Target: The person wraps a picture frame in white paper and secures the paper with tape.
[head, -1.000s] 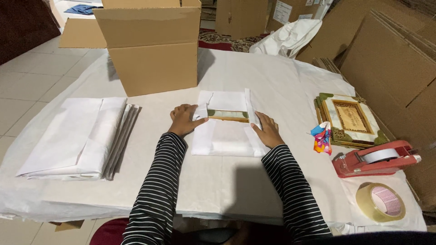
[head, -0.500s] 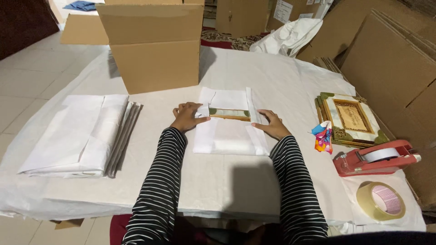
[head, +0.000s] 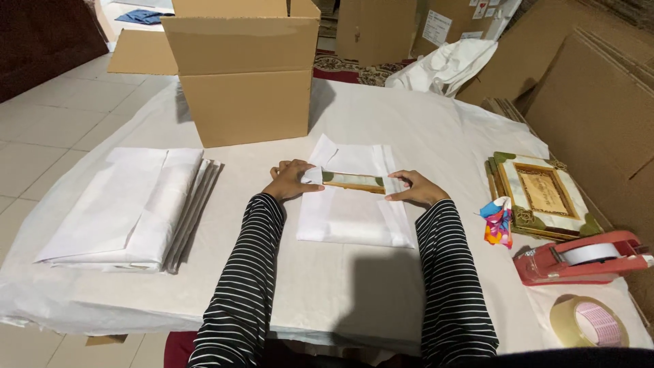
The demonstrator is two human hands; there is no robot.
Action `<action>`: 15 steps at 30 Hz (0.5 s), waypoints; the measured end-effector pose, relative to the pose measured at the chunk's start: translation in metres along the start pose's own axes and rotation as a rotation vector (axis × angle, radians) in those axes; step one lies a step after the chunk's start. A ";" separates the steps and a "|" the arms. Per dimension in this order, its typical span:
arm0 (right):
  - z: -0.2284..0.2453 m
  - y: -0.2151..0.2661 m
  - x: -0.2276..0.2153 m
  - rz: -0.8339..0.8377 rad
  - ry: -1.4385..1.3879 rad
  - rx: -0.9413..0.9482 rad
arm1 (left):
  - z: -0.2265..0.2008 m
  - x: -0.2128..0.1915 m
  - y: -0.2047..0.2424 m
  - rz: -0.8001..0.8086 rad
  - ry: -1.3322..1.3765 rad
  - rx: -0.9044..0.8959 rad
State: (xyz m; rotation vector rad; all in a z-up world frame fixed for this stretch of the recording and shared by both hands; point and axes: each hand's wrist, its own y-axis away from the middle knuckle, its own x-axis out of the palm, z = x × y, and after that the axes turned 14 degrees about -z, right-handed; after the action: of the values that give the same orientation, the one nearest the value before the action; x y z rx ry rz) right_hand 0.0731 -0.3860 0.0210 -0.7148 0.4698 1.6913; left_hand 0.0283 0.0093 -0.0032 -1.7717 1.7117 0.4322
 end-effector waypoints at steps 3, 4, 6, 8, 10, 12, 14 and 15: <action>0.006 0.006 -0.003 -0.030 0.012 0.006 | -0.002 0.000 0.002 -0.017 0.017 0.003; 0.010 0.008 -0.003 -0.025 0.011 0.006 | 0.000 0.000 0.003 -0.018 0.016 -0.001; 0.017 0.010 -0.005 -0.029 0.001 0.005 | 0.001 0.000 0.004 -0.038 0.070 -0.004; 0.013 0.006 -0.005 -0.016 0.014 0.009 | 0.001 0.002 0.003 -0.048 0.065 0.001; 0.012 0.001 -0.006 -0.004 0.029 0.008 | 0.001 0.002 0.003 -0.064 0.060 0.008; 0.012 -0.002 -0.007 0.013 0.067 0.019 | 0.000 0.001 0.004 -0.070 0.064 0.032; 0.012 -0.008 -0.006 0.026 0.083 -0.004 | 0.002 0.003 0.003 -0.087 0.071 0.047; 0.012 -0.010 -0.006 0.036 0.099 -0.021 | 0.004 0.004 0.003 -0.099 0.079 0.063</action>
State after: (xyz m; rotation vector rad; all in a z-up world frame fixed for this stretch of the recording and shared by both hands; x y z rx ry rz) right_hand 0.0814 -0.3798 0.0342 -0.8121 0.5381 1.7023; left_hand 0.0268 0.0090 -0.0093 -1.8403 1.6640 0.2659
